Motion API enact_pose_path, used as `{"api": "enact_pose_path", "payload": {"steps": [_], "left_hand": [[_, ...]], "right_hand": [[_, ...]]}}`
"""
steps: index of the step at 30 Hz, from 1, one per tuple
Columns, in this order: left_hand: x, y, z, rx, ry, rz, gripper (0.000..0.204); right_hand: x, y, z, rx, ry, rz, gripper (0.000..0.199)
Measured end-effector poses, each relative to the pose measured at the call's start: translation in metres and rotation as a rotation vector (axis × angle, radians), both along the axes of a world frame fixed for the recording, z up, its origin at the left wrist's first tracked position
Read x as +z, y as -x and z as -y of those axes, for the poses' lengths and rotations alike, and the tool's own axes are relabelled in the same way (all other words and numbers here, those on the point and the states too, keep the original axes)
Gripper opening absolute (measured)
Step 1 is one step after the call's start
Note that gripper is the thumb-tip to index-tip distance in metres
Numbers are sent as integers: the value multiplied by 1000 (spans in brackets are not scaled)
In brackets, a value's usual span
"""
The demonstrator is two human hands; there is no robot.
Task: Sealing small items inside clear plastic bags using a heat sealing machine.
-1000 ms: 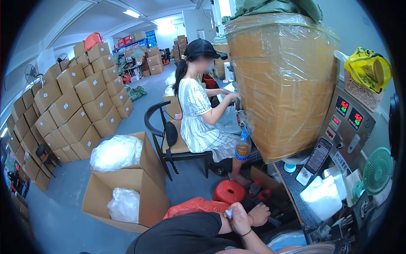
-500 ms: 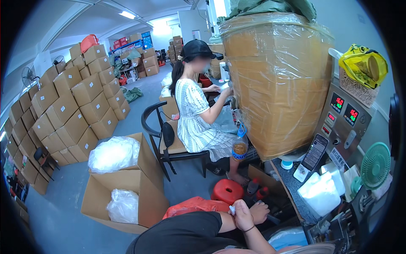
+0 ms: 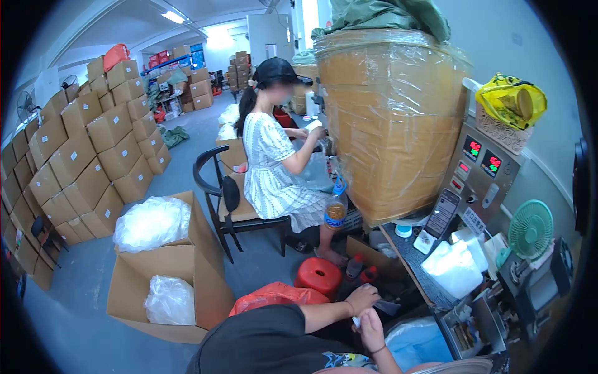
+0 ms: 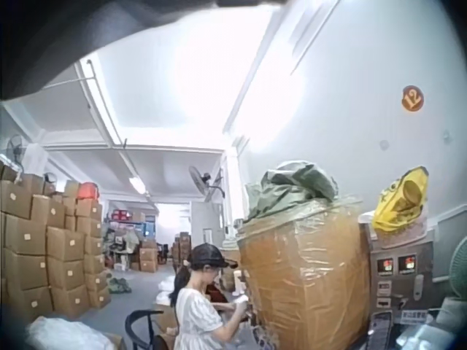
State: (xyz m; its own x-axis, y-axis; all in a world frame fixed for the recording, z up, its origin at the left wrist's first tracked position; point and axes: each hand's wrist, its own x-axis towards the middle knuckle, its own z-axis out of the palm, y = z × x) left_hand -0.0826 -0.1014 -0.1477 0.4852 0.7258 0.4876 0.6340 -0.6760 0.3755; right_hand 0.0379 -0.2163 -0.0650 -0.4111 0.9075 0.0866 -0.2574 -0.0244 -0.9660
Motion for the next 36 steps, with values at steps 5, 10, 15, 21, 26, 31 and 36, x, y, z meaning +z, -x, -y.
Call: {"api": "enact_pose_path", "payload": {"steps": [5, 10, 15, 21, 26, 31, 36], "left_hand": [[20, 8, 40, 78, 161, -106, 18], [73, 11, 48, -41, 308, -14, 19], [125, -21, 61, -319, 728, 381, 19], [166, -78, 80, -625, 961, 444, 17], [184, -104, 104, -728, 918, 331, 20], [187, -110, 126, -780, 1047, 256, 21], [174, -115, 136, -857, 1253, 294, 23]], "right_hand": [[-38, -90, 62, -427, -81, 273, 29], [-32, -145, 127, -680, 49, 439, 27], [25, -146, 157, -809, -73, 800, 17], [116, -164, 143, -1039, -491, 928, 9], [176, -177, 140, -1197, -488, 660, 7], [190, -183, 133, -1068, -528, 910, 13], [177, -201, 141, -1158, -413, 829, 15]]}}
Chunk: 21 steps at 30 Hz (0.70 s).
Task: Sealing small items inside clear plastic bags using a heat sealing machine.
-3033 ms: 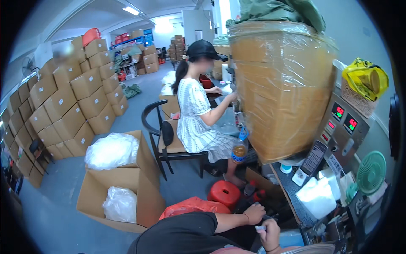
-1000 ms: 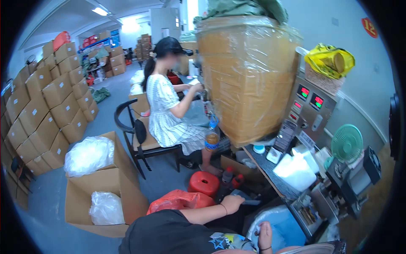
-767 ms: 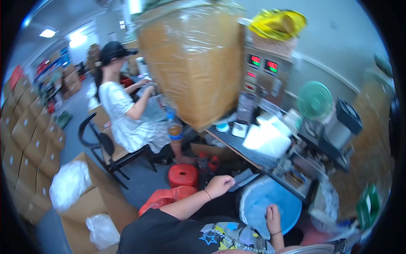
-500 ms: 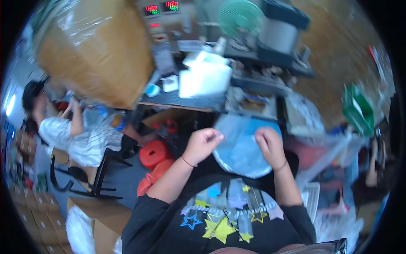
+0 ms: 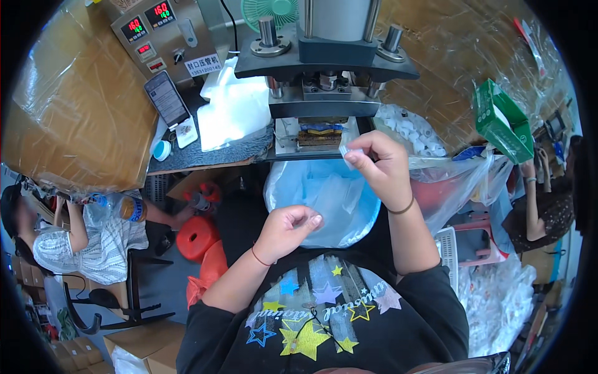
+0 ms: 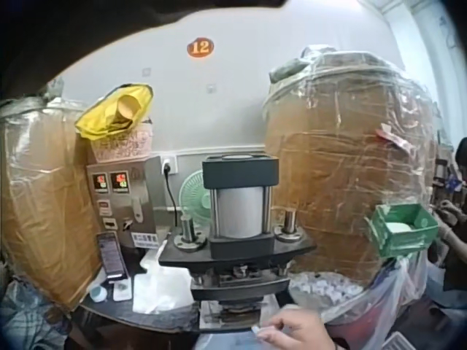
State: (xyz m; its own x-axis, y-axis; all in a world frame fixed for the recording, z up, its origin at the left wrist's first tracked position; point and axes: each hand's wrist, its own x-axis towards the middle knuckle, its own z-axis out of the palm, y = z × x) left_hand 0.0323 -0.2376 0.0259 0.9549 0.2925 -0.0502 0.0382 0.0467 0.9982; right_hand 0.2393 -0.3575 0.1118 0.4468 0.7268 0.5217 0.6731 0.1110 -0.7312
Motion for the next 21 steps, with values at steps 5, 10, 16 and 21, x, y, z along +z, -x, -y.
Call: {"api": "enact_pose_path", "payload": {"steps": [5, 10, 16, 21], "left_hand": [[2, -14, -3, -99, 259, -88, 26], [5, -33, -6, -234, 532, -168, 28], [-12, -44, -10, -180, 379, -129, 23], [-4, -45, -13, -151, 429, -154, 22]], "right_hand": [[-5, -13, -5, 72, 147, 168, 13], [-1, -39, -5, 275, 362, 298, 20], [-3, -43, -4, -3, 233, -134, 17], [-8, -46, -7, 42, 370, 116, 19]]}}
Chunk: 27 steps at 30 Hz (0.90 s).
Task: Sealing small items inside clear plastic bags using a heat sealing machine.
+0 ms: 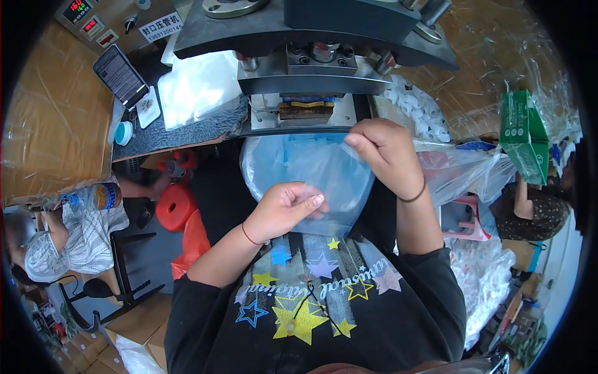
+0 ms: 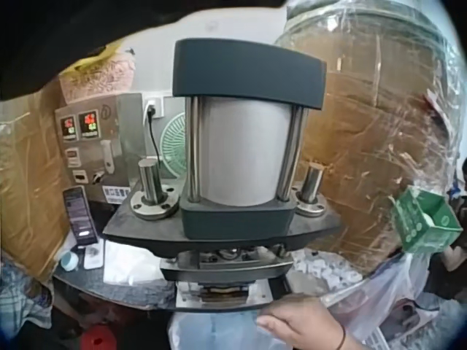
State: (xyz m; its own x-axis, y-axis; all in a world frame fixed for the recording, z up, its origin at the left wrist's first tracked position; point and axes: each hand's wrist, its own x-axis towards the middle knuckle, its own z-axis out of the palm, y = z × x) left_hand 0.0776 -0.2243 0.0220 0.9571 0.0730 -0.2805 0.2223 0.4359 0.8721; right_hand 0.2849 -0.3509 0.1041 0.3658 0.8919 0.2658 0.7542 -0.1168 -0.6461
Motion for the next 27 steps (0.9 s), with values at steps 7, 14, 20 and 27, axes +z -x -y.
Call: {"api": "enact_pose_path", "payload": {"steps": [7, 14, 20, 27], "left_hand": [[-10, -6, 4, -45, -143, 10, 22], [-3, -6, -1, -100, 54, -29, 22], [-5, -5, -2, -170, 224, 7, 25], [-22, -21, -34, -16, 193, -104, 27]], "right_hand": [[12, 0, 2, -110, -76, -196, 21], [7, -9, 0, 2, 54, 89, 20], [2, -30, 10, -64, 165, 255, 29], [-57, -104, 42, -522, 383, 590, 35]]}}
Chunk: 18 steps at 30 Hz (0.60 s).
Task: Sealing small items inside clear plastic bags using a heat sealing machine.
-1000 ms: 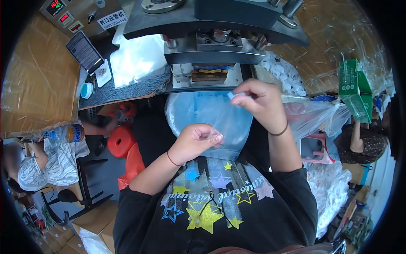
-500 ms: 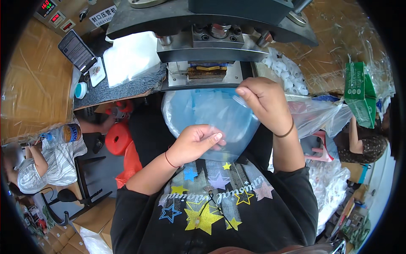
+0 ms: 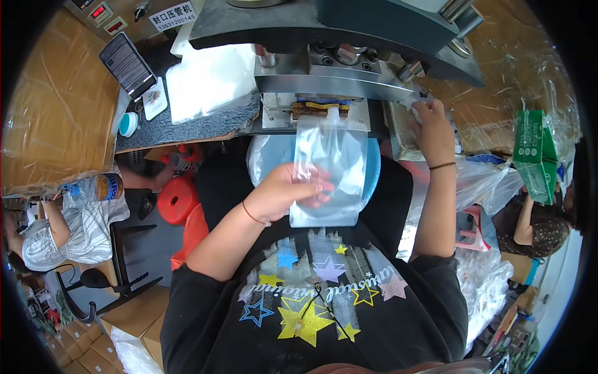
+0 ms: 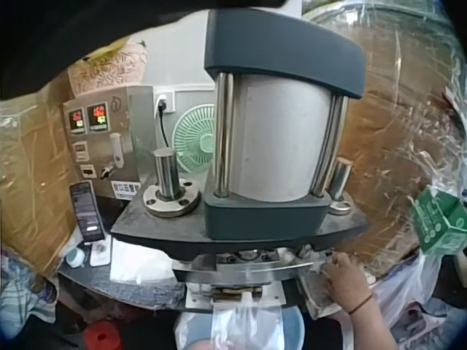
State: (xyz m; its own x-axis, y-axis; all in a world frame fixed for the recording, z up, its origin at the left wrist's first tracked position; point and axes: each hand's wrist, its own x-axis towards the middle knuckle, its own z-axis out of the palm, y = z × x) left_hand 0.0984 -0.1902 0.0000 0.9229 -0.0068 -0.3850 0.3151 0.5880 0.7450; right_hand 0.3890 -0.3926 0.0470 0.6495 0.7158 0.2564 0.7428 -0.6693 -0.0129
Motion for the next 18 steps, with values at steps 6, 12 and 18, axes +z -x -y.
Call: {"api": "enact_pose_path", "payload": {"steps": [6, 12, 18], "left_hand": [[10, -17, -27, 125, 60, -12, 26], [-7, -13, -59, 721, -901, 232, 40], [-5, 19, -129, 279, -2249, -106, 67]], "right_hand": [[-16, 5, -13, 43, -263, 209, 27], [-27, -10, -2, 74, -45, -58, 26], [-31, -6, 0, -45, -146, -24, 22]]}}
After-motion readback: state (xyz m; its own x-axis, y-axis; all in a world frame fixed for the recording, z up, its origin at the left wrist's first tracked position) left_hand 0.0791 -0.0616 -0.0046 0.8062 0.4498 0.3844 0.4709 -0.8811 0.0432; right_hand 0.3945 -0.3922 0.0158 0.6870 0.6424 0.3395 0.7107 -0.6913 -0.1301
